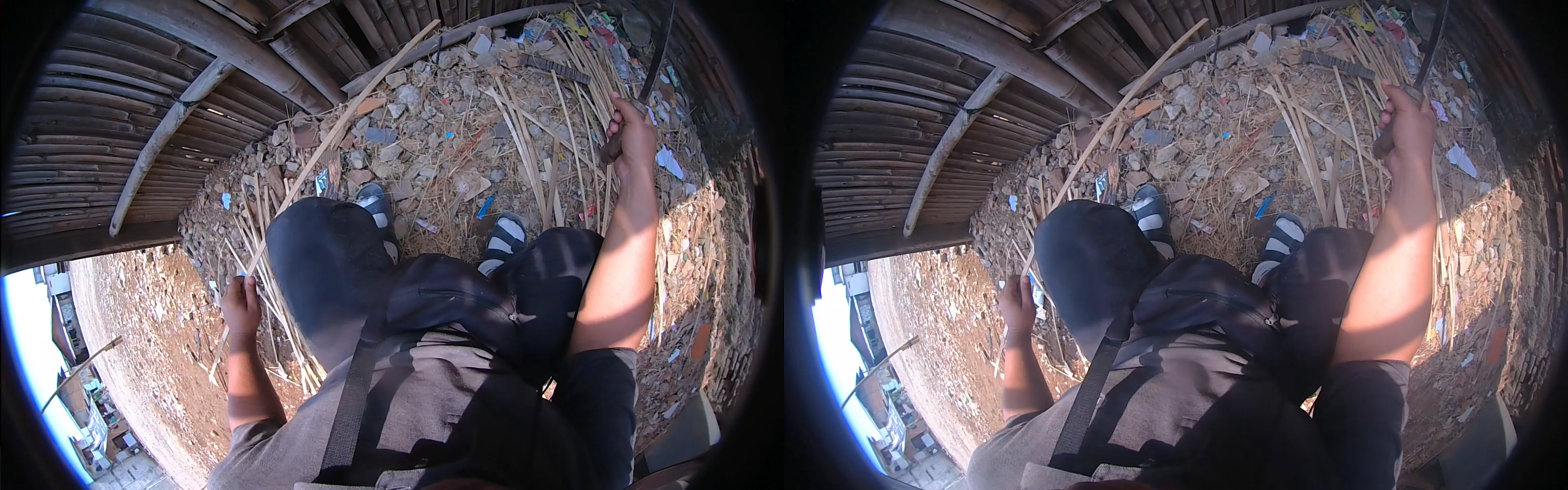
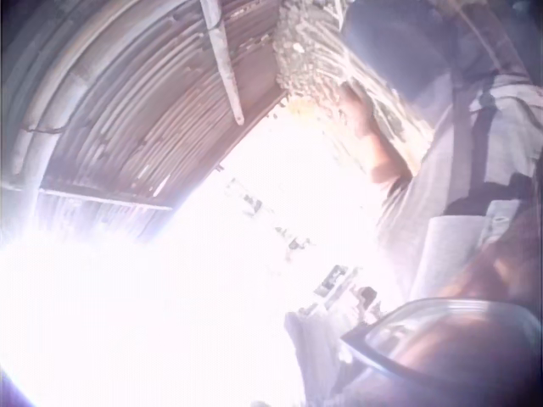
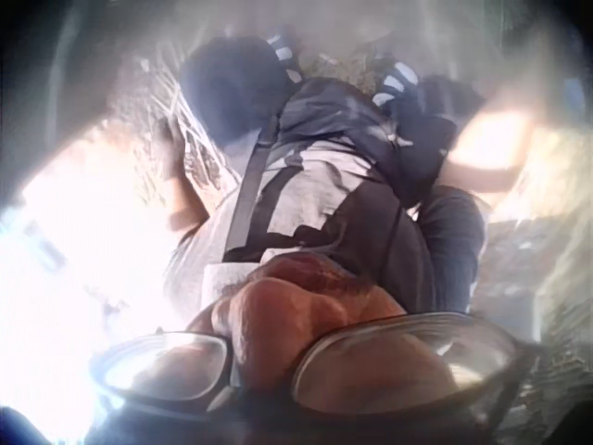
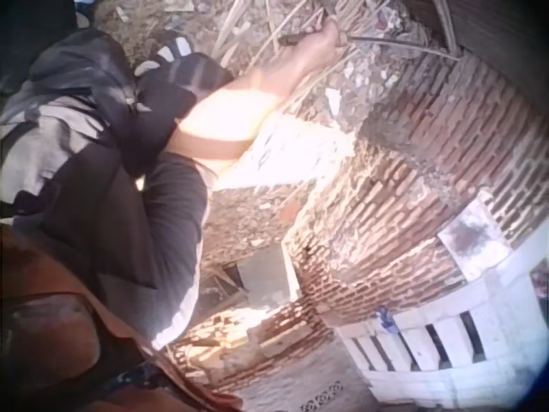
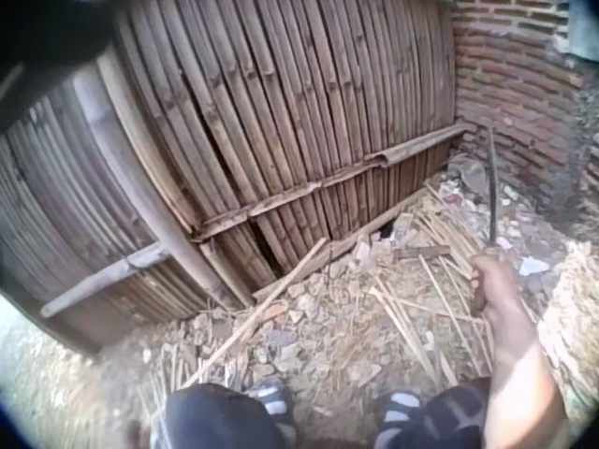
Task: The person scrapes bamboo strips using a knife.
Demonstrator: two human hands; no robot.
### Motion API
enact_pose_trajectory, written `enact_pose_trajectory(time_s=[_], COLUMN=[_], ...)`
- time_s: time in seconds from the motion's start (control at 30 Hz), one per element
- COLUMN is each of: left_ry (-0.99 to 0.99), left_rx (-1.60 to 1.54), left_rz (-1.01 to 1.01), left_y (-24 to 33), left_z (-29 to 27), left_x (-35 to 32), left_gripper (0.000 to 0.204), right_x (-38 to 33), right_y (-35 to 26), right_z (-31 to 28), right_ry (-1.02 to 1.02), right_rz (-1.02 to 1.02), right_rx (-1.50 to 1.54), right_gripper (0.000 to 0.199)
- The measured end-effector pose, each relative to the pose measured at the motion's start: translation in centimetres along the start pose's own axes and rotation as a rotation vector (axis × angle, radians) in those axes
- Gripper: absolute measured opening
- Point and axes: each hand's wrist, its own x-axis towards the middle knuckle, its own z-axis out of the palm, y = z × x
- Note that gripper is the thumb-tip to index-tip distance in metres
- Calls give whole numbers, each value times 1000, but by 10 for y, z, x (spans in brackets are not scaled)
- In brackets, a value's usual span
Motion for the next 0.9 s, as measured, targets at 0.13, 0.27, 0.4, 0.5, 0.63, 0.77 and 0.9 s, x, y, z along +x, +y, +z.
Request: enact_pose_trajectory(time_s=[0.13, 0.27, 0.4, 0.5, 0.63, 0.77, 0.9], left_ry=[-39, -292, -547, -527, -225, -7, -73], left_rx=[59, 159, 260, -91, -585, -828, -666], left_rz=[-208, -549, -724, -687, -421, -37, 344], left_y=[-55, -87, -97, -116, -62, 72, 239], left_z=[13, 22, 34, 57, 69, 23, -20], left_x=[-103, -217, -264, -207, -40, 135, 234], left_gripper=[33, 30, 67, 47, 25, 29, 40], right_x=[-6, -16, -18, -15, -15, -21, -13], right_y=[-5, -5, -5, 0, -1, -3, 0], right_z=[12, 17, 19, 16, 19, 23, 5], right_ry=[-25, -86, -106, -101, -105, -122, -91], right_rz=[19, -19, -25, -21, -24, 1, 9], right_rx=[-49, -126, -153, -105, -57, -16, -8], right_gripper=[24, 19, 17, 16, 17, 16, 17])
